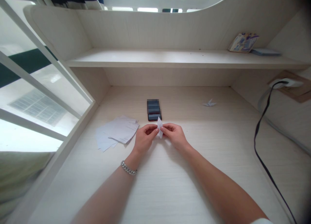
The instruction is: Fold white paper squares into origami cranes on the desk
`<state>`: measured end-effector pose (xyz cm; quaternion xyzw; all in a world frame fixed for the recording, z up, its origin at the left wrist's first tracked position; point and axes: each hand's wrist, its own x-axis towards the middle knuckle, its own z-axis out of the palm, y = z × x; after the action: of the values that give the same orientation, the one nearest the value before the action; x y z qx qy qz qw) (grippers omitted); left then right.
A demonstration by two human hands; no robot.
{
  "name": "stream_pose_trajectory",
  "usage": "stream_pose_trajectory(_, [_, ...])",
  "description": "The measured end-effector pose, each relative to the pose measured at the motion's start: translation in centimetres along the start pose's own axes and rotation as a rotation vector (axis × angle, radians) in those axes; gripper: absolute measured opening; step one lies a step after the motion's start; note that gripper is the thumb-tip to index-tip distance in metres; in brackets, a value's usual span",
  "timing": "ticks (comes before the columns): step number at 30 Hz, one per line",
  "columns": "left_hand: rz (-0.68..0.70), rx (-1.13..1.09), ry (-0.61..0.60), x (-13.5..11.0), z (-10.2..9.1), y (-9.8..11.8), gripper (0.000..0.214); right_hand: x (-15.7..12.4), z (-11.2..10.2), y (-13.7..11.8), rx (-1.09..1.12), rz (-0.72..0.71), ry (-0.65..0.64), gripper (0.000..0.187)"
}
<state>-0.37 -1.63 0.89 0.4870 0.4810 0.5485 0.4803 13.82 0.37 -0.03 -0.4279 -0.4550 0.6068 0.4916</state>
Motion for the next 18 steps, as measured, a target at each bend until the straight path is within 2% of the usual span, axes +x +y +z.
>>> stream_pose_trajectory(4, [-0.027, -0.075, -0.063, 0.1, -0.3, -0.1, 0.024, -0.3, 0.1, -0.6, -0.006, 0.043, -0.024, 0.026])
stream_pose_trajectory(9, [-0.140, -0.134, -0.127, 0.5, -1.0, -0.4, 0.025, -0.6, 0.0, -1.7, 0.014, 0.105, -0.080, 0.028])
stream_pose_trajectory(18, [-0.167, -0.140, -0.102, 0.5, -1.1, -0.1, 0.018, -0.6, -0.3, -1.6, 0.068, 0.139, -0.104, 0.022])
